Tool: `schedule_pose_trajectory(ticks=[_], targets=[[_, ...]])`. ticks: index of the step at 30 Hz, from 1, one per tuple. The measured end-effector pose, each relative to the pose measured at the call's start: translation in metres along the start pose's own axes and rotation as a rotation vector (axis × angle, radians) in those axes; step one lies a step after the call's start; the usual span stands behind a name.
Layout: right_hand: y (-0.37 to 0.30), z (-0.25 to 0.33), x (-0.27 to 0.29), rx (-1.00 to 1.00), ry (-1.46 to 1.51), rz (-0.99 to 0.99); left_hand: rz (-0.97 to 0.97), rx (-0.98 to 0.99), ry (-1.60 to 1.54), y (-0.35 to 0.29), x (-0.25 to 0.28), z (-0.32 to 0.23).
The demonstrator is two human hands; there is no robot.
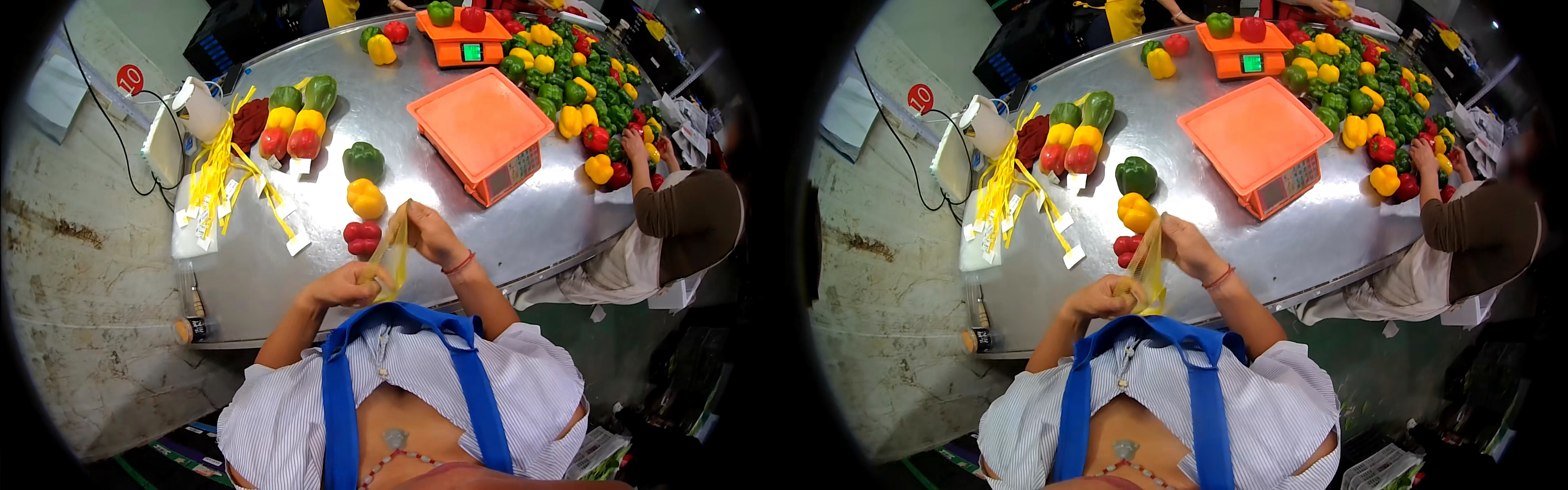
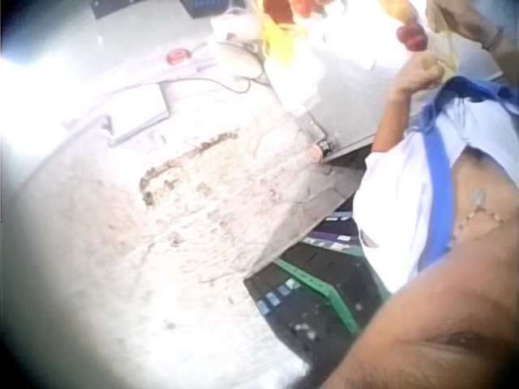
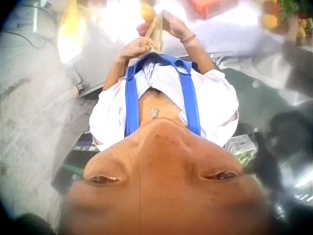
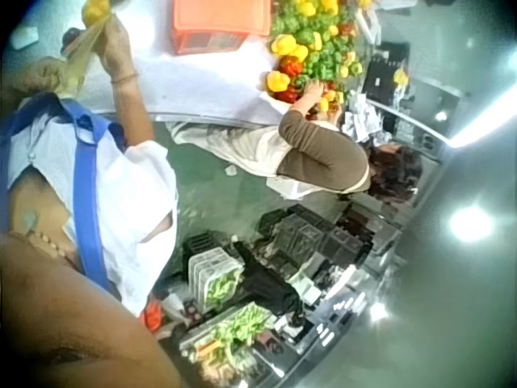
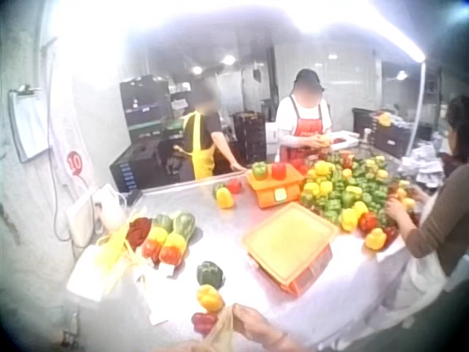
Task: The person selects green, yellow, and red bell peppers from a pile, places them on a digital scale, and then bundles them together using a yellow plastic tie. The person repeats this process multiple times, creating several bundles of three peppers each.
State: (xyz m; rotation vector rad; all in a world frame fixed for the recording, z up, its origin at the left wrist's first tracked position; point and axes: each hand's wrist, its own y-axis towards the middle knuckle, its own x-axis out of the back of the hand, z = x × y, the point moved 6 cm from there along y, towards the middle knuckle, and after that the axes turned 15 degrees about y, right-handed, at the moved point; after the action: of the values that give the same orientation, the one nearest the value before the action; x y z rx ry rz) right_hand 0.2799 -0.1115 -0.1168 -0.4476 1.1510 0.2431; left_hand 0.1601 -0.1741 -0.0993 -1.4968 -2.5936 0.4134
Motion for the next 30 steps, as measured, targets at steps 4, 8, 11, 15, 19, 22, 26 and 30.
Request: schedule_pose_trajectory(ticks=[4,8,11,15,19,22,26,30], targets=[[-0.030,-0.030,-0.010,-0.525,0.061,0.238,-0.782,-0.136,-0.223,-0.017,0.126,0.030],[-0.031,-0.025,-0.018,-0.224,-0.891,0.341,-0.358,-0.282,-0.765,0.013,0.096,0.041],[0.015,0.026,0.038,0.063,-0.196,0.186,0.185,-0.314,-1.043,0.011,0.027,0.002],[0.008,0.012,0.006,0.053,-0.046,-0.185,-0.167,-0.156,-0.451,0.008,0.012,0.008],[-0.006,-0.028,0.024,-0.521,0.301,0.476,-0.299,-0.504,-0.509,0.002,0.120,0.046],[-0.011,-0.047,0.011,-0.381,-0.397,0.335,-0.758,-0.240,-0.509,0.005,0.126,0.056],[0.029,0.015,0.046,-0.035,-0.232,0.121,-0.395,0.019,-0.930,0.024,0.046,0.041],[0.030,0.022,0.013,0.158,-0.110,-0.203,0.036,-0.177,-0.798,0.026,-0.002,0.025]])
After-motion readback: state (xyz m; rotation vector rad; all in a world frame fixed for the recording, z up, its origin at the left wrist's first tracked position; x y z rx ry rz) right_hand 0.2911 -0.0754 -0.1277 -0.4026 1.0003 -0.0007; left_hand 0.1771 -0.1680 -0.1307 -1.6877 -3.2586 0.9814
